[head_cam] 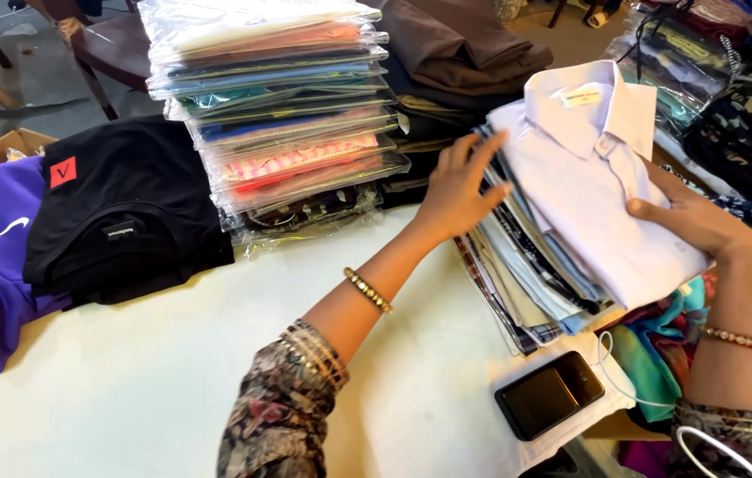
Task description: The recorder is folding shirts and t-shirts on a white table.
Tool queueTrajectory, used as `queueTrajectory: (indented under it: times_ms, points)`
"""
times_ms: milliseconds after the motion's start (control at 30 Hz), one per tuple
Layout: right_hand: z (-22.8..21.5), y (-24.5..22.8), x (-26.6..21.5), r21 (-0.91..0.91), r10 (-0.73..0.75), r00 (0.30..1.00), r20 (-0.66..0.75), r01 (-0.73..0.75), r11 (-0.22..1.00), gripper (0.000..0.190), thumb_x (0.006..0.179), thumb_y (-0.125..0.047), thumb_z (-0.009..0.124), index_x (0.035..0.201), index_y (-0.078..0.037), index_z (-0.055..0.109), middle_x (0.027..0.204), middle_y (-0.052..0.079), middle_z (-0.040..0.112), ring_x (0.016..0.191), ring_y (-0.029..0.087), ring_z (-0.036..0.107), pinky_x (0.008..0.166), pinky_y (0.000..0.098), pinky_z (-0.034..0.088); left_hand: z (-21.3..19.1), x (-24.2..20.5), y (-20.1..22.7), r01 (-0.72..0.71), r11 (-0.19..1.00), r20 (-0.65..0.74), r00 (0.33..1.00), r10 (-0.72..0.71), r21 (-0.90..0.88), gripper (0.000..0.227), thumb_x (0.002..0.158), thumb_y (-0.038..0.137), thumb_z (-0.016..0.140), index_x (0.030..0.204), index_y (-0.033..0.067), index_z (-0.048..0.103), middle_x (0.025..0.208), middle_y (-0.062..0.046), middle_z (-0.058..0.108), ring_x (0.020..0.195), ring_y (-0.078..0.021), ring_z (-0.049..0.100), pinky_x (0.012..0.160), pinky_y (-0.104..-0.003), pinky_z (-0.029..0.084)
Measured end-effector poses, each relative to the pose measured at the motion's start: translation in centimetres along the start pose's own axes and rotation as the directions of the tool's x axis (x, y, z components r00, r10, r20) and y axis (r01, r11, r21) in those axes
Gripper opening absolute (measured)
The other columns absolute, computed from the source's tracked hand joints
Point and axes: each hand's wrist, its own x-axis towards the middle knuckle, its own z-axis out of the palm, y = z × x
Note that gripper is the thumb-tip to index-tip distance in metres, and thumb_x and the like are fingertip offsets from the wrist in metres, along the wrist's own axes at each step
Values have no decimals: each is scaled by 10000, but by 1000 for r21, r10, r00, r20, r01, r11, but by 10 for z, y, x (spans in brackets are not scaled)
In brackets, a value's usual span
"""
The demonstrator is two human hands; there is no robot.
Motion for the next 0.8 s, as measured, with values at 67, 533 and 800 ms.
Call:
queueTrajectory:
  times_ms: [67, 533, 800]
  points:
    - [-1, -21, -20, -14, -43, 999, 7, 43, 999, 1092, 676, -604, 746, 1662, -368, 340, 1591, 115, 465, 1432, 355, 449, 1123, 558, 376, 45, 24, -44, 72, 980, -135, 986, -98, -187, 811, 938, 492, 722, 1595, 229, 325, 1598, -195, 375, 1470, -378, 373, 1182, -510, 363]
    - [7, -28, -40, -176, -311, 947, 86, 321, 930, 1107, 702, -632, 723, 1636, -258, 263, 1712, 122, 168, 1571, 341, 167, 1227, 498, 211, 41, 25, -34, 202, 382, -29, 854, -520, -902, 392, 848, 288, 764, 1108, 1, 708, 913, -84, 724, 803, -148, 661, 746, -287, 510]
    - [9, -78, -22, -233, -231, 965, 123, 255, 938, 1163, 661, -666, 732, 1641, -311, 217, 1732, 83, 125, 1559, 345, 199, 1226, 488, 259, 64, 48, -72, 167, 413, -141, 773, -618, -895, 379, 877, 274, 773, 1096, -26, 697, 892, -89, 711, 768, -140, 623, 701, -278, 498]
